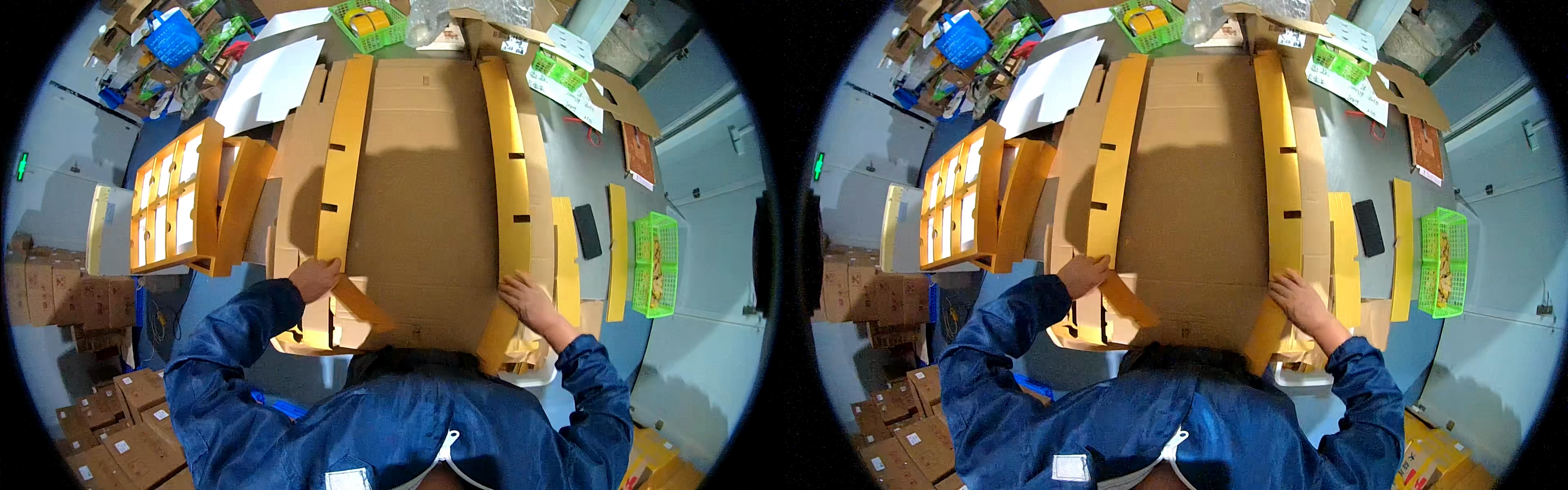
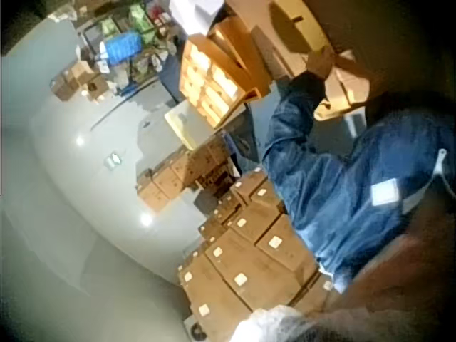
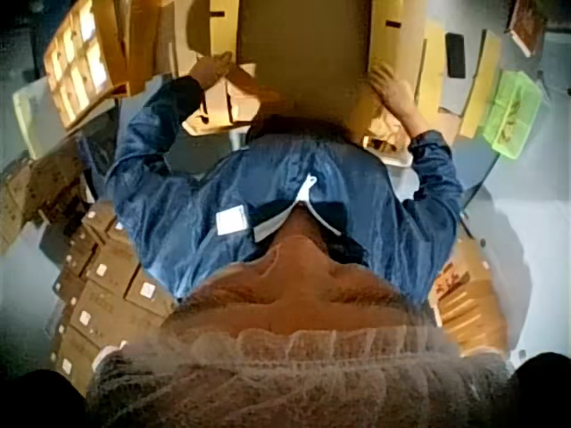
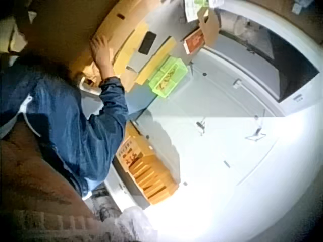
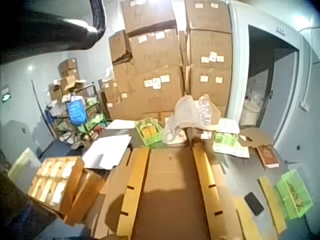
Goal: The person assembles a cardboard box by folding its sides and inserting yellow plastic dividers to create compartments. They place a white sheet of paper inside the box and continue to add more dividers to form a grid. The person then folds the box flaps to close it.
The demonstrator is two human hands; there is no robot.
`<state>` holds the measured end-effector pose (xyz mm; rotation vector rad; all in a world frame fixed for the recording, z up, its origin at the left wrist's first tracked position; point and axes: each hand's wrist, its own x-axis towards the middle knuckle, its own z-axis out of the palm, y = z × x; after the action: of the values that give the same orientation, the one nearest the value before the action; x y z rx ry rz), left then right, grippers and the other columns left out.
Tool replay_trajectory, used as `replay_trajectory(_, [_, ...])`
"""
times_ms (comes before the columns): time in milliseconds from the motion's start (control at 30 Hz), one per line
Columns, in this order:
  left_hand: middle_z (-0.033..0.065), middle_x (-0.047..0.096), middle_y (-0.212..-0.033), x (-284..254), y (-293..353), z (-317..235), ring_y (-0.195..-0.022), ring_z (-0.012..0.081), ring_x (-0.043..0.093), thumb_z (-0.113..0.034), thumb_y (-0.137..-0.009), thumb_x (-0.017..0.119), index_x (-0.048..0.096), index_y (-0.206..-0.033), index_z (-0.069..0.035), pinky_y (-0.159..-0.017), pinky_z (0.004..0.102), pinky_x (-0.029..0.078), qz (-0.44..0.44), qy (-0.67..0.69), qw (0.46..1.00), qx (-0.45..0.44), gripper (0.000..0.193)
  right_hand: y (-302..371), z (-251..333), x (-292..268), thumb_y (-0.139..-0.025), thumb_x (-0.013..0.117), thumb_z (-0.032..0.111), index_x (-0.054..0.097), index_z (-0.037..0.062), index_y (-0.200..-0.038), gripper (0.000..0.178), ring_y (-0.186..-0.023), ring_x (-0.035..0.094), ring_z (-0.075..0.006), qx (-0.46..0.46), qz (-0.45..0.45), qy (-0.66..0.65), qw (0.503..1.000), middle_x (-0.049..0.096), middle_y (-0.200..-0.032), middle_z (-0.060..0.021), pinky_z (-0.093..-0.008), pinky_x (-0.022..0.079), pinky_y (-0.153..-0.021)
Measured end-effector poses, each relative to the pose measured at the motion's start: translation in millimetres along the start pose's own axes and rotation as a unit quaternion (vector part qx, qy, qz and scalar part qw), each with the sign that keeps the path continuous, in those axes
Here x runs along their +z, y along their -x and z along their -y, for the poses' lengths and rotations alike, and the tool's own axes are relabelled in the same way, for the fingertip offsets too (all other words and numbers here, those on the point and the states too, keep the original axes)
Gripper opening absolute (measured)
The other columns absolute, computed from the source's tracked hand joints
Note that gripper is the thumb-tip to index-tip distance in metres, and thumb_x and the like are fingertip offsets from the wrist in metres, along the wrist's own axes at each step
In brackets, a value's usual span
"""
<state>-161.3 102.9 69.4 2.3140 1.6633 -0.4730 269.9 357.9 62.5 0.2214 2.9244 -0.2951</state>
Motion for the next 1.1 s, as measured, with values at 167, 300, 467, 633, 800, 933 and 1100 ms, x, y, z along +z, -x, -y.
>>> replay_trajectory(167, [0.0084,0.059,-0.075,-3.9,-41.5,-20.5,-0.082,0.0243,0.059,-0.019,-0.075,0.061,0.063,-0.069,-0.008,-0.07,0.0391,0.048,-0.103,0.032,0.994,0.031,0.013,-49.2,4.0,-24.9,-0.081,0.063,0.02,0.061,0.0077,-0.089,0.015,-0.077,0.061,-0.0354,0.211,-0.02,-0.194,0.958,0.064,-0.077,-0.0159,-0.0446,0.048,-0.065])
replay_trajectory(300, [0.011,0.056,-0.082,29.6,-72.1,-35.0,-0.082,0.0303,0.057,-0.021,-0.077,0.065,0.057,-0.082,-0.007,-0.068,0.0422,0.046,-0.149,0.192,0.969,-0.05,0.017,-89.6,26.3,4.4,-0.08,0.062,0.019,0.059,0.0059,-0.086,0.015,-0.079,0.062,-0.0334,0.174,-0.058,-0.155,0.971,0.063,-0.081,-0.0152,-0.0429,0.05,-0.064])
replay_trajectory(467, [0.0135,0.056,-0.078,25.5,-58.2,-23.4,-0.077,0.0318,0.058,-0.022,-0.079,0.064,0.057,-0.081,-0.005,-0.067,0.0411,0.047,-0.183,0.288,0.937,-0.07,0.018,-103.1,29.9,25.2,-0.078,0.064,0.018,0.057,0.0072,-0.092,0.019,-0.08,0.061,-0.0325,0.117,-0.06,-0.09,0.987,0.06,-0.081,-0.0118,-0.0427,0.049,-0.067])
replay_trajectory(633, [0.0178,0.059,-0.082,10.6,-64.6,-29.8,-0.076,0.0368,0.058,-0.031,-0.084,0.063,0.06,-0.088,-0.003,-0.066,0.0436,0.045,-0.154,0.387,0.877,-0.239,0.028,-105.2,26.5,25.6,-0.076,0.064,0.017,0.056,0.0067,-0.087,0.017,-0.076,0.061,-0.033,0.118,-0.041,-0.087,0.988,0.06,-0.079,-0.0125,-0.0436,0.049,-0.064])
replay_trajectory(800, [0.0157,0.061,-0.085,5.4,-84.0,-46.2,-0.083,0.0361,0.059,-0.02,-0.078,0.063,0.059,-0.085,-0.005,-0.072,0.0449,0.048,-0.161,0.301,0.917,-0.208,0.018,-83.3,12.1,10.9,-0.077,0.068,0.022,0.061,0.0044,-0.089,0.022,-0.073,0.062,-0.0331,0.163,-0.13,-0.23,0.951,0.063,-0.079,-0.0147,-0.04,0.049,-0.063])
replay_trajectory(933, [0.015,0.06,-0.083,4.9,-74.7,-46.7,-0.081,0.0357,0.059,-0.022,-0.079,0.063,0.057,-0.086,-0.004,-0.071,0.044,0.048,-0.176,0.309,0.927,-0.121,0.019,-78.9,1.0,-17.8,-0.077,0.069,0.023,0.063,0.0053,-0.089,0.022,-0.075,0.062,-0.0341,0.247,-0.142,-0.323,0.903,0.063,-0.08,-0.0153,-0.0403,0.049,-0.063])
replay_trajectory(1100, [0.0118,0.059,-0.083,6.5,-89.5,-54.9,-0.082,0.0324,0.059,-0.022,-0.078,0.063,0.056,-0.085,-0.007,-0.068,0.0434,0.049,-0.175,0.274,0.94,-0.1,0.018,-100.7,25.7,12.6,-0.078,0.062,0.018,0.059,0.0051,-0.088,0.017,-0.078,0.061,-0.0356,0.15,-0.116,-0.169,0.967,0.061,-0.083,-0.0175,-0.0444,0.049,-0.064])
